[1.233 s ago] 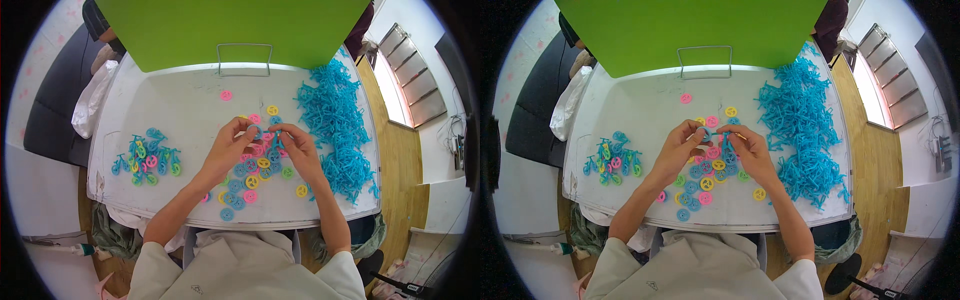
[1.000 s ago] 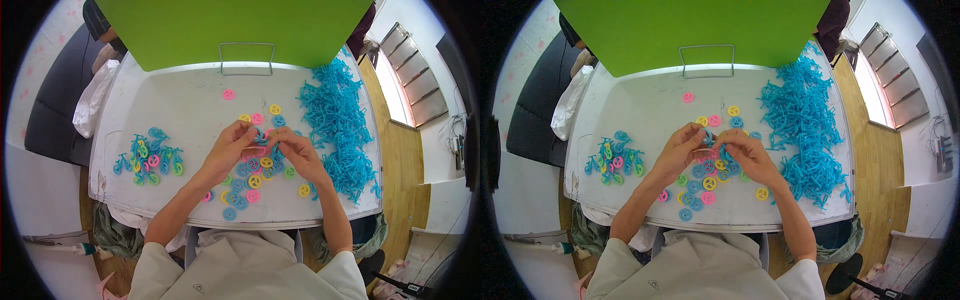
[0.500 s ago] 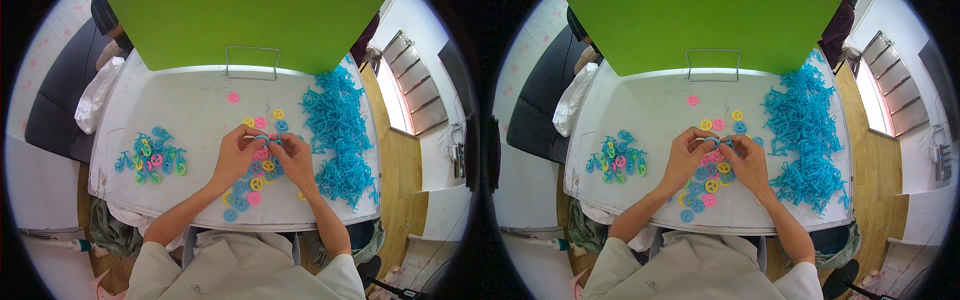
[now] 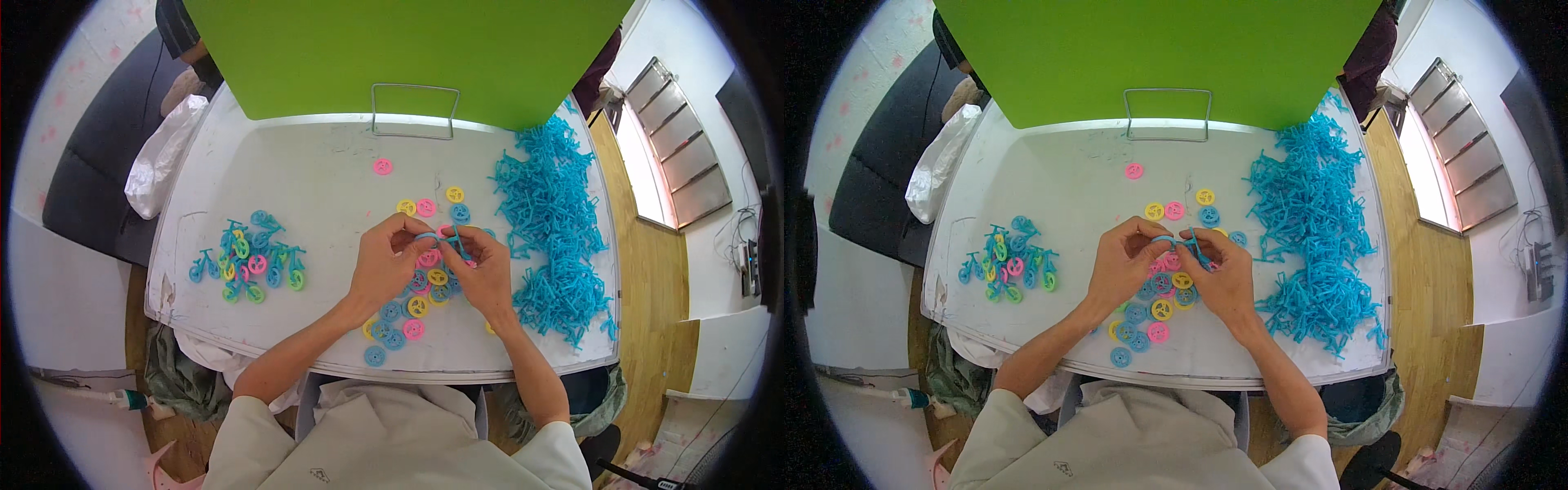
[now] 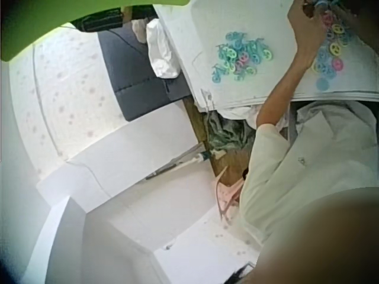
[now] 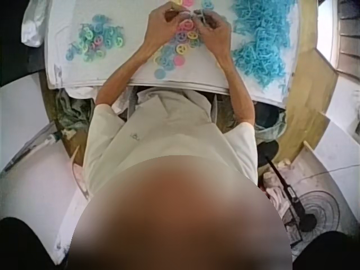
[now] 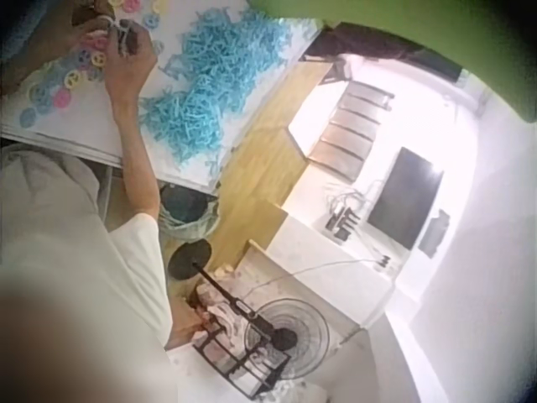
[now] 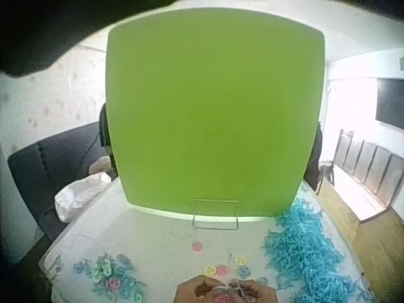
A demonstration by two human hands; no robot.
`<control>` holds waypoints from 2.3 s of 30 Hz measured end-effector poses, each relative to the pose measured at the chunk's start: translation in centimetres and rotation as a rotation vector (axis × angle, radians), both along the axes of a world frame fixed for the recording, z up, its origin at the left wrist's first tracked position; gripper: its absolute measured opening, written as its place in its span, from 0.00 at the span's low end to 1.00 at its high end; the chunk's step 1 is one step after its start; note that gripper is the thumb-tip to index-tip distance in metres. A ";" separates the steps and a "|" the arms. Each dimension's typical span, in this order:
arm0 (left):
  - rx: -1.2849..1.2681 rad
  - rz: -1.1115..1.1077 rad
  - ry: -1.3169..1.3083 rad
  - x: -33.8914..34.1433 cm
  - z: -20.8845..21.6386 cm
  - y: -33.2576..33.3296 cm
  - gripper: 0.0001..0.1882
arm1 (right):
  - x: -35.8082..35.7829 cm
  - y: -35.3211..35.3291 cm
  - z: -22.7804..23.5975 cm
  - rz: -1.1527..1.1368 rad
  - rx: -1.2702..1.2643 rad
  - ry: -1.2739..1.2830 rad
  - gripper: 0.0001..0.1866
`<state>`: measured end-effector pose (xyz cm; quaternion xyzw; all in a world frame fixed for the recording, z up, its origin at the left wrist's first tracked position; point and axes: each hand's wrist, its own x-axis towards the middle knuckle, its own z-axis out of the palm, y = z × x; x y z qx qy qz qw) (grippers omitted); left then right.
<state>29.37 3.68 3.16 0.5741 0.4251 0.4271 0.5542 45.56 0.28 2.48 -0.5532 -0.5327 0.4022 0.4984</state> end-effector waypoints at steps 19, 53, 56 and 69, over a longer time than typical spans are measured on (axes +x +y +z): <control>-0.022 0.029 0.066 0.0 1.5 -0.1 0.07 | 0.1 -0.2 0.4 0.020 0.145 -0.193 0.13; -0.222 0.135 -0.462 0.7 0.6 -1.4 0.13 | -1.3 0.3 -0.2 -0.048 -0.162 0.349 0.10; -0.160 0.168 -0.371 0.8 0.5 -1.7 0.13 | -1.6 0.1 0.1 -0.075 -0.164 0.409 0.10; -0.508 -0.077 -0.474 -2.0 0.3 1.5 0.10 | 1.0 0.2 1.8 0.281 -0.035 0.438 0.18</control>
